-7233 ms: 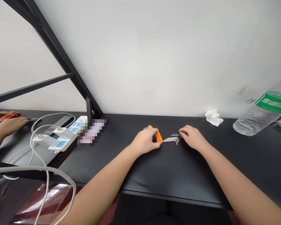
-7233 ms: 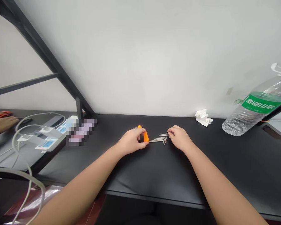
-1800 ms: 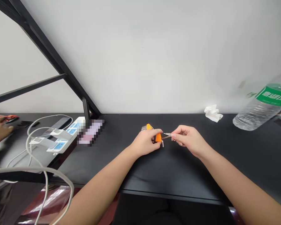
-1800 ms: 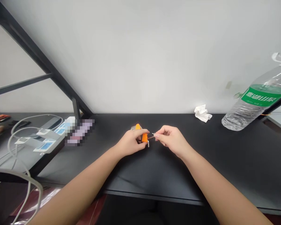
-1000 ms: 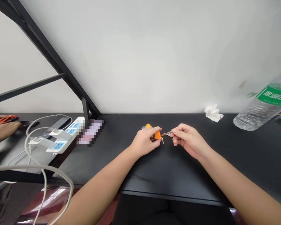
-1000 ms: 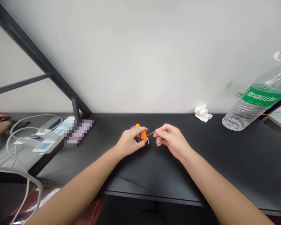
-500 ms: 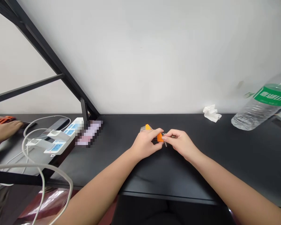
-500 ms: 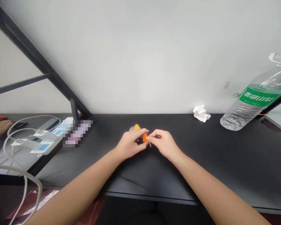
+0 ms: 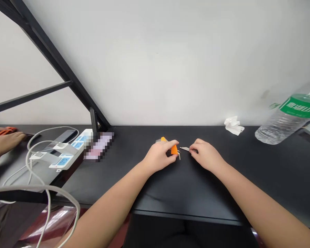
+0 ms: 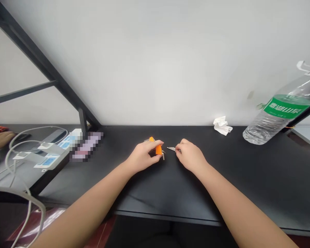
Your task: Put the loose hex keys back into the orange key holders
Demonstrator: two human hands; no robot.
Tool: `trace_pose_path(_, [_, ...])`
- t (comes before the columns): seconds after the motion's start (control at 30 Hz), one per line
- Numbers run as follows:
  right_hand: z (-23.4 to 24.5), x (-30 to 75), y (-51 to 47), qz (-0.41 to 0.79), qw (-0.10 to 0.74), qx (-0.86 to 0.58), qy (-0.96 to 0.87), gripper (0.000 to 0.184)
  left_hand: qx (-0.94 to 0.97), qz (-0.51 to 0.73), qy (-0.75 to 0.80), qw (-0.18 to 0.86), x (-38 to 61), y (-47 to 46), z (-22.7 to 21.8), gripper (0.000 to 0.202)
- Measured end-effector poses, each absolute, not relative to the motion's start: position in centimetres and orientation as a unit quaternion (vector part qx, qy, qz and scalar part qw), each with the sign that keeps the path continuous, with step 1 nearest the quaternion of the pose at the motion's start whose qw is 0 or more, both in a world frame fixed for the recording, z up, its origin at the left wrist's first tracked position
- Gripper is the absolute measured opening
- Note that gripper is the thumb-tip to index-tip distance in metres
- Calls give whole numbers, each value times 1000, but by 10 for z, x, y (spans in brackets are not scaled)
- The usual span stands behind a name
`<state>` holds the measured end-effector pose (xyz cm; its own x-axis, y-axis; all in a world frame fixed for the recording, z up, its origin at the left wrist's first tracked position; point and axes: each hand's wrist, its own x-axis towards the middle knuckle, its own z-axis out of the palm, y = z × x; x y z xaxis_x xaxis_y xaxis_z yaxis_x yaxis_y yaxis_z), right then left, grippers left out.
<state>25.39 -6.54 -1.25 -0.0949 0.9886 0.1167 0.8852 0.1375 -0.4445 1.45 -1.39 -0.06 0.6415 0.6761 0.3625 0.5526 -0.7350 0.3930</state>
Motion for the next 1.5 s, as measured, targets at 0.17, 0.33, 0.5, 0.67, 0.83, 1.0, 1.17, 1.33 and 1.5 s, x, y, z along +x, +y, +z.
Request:
trace_pose_path(0.17, [-13,247,-65,112,143,-662,-727,21,896,239,338,160,14,-12,1,46])
trace_pose_path(0.33, [-6,241,-71,71,73,-672,-733,15,892,242,338,177,13,-11,-1,47])
trace_pose_path(0.5, [-5,234,-77,22,29,-670,-741,18,891,242,336,187,13,-10,-3,47])
trace_pose_path(0.67, [0,236,-78,29,102,-656,-747,16,890,243,339,182,13,-8,-3,47])
trace_pose_path(0.83, [8,240,-80,137,205,-617,-747,13,893,232,348,164,12,-8,-1,47])
trace_pose_path(1.0, [8,241,-81,137,210,-573,-780,15,904,210,347,137,13,-8,0,44])
trace_pose_path(1.17, [6,244,-84,109,218,-537,-808,24,904,207,345,143,12,-8,0,43])
trace_pose_path(1.33, [15,245,-88,195,351,-444,-801,25,910,230,304,164,13,-12,4,44])
trace_pose_path(1.5, [20,244,-89,380,439,-457,-674,14,916,272,246,164,16,-16,4,42])
